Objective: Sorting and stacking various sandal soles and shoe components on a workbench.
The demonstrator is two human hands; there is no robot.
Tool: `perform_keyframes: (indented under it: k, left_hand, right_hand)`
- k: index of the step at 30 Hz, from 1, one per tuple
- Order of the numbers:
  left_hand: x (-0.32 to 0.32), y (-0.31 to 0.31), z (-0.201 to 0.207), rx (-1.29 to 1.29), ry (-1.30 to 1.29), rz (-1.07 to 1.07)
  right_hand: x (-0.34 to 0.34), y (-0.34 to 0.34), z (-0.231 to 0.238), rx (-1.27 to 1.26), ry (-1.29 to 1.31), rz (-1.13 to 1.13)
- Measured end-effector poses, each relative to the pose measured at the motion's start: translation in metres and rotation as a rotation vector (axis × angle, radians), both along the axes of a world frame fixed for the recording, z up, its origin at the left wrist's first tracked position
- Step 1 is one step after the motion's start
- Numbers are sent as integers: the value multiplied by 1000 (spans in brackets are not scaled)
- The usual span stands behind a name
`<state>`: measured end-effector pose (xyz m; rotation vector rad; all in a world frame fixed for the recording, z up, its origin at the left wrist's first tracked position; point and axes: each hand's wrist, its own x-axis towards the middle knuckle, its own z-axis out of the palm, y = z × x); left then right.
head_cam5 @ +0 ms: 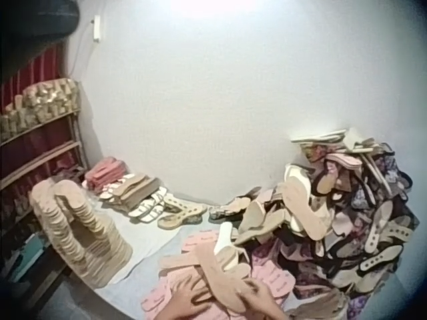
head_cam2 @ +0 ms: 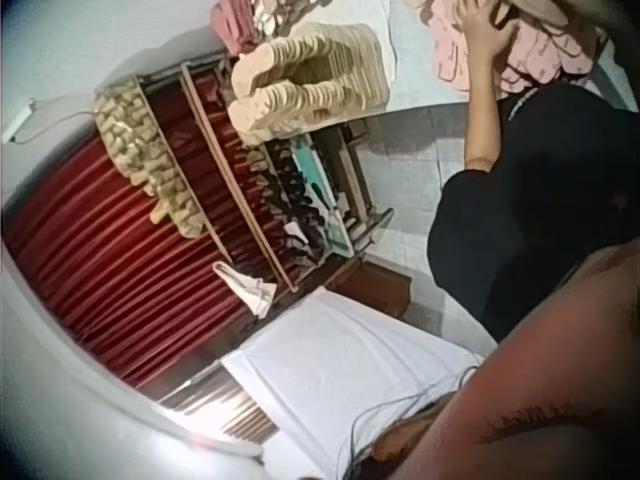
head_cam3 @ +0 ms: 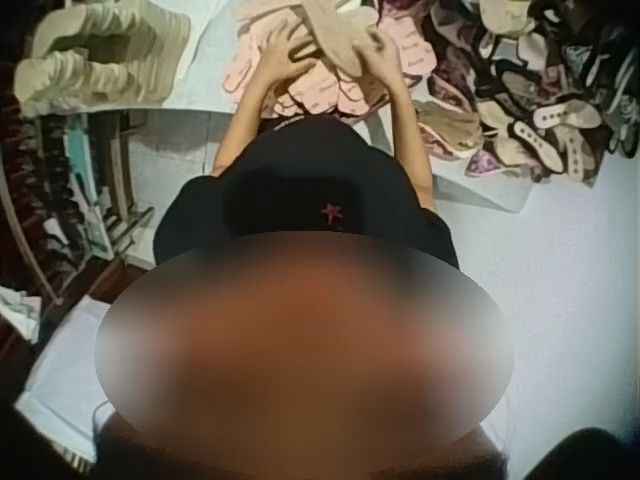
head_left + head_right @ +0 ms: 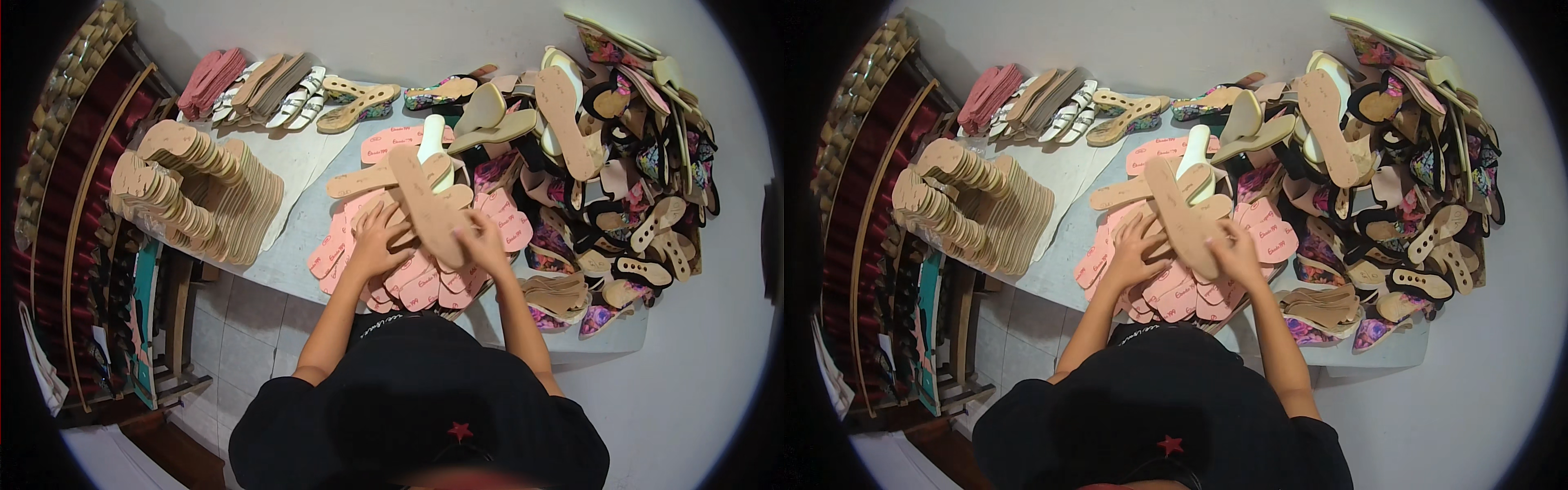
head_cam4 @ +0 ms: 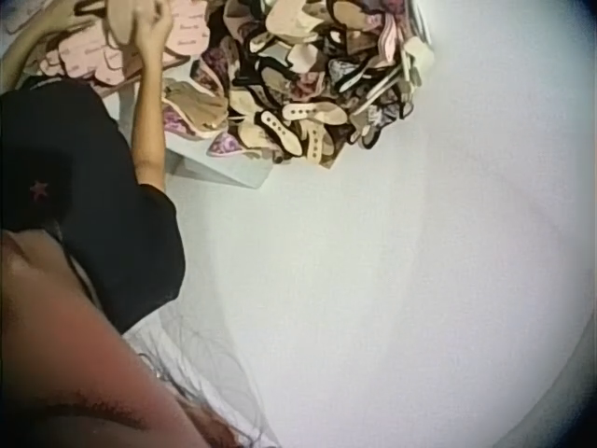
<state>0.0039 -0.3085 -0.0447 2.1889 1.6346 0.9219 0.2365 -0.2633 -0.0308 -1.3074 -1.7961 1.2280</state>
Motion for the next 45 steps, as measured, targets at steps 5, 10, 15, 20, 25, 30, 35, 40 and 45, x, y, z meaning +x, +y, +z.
perform_keyframes:
  k: [5,10,15,20,25,30,35,40,45]
  left_hand:
    - [-28,21,-3,-111,-84,133]
    - [-42,36,-3,-326,-14,154]
    - [-53,42,1,-250,-86,253]
    - [-79,80,0,-265,19,330]
    - [-88,117,15,-598,110,106]
    - [-104,124,-11,-561,-72,209]
    - [-131,125,-5,-658,-267,110]
    - [-149,104,11,-604,-547,108]
    - [-166,103,8,-625,-838,220]
  right_hand:
    - [30,23,23,187,382,-434]
    - [29,21,41,4,561,-462]
    - [-3,-1,39,-187,729,-581]
    - [-65,-30,28,-527,838,-421]
    - [-117,-30,-20,-381,642,-632]
    - [-144,-23,-31,-181,-8,-827]
    - [-139,-23,-24,-170,277,-871]
    - [-137,-29,-15,-57,283,-853]
    - [-149,-31,17,89,440,-837]
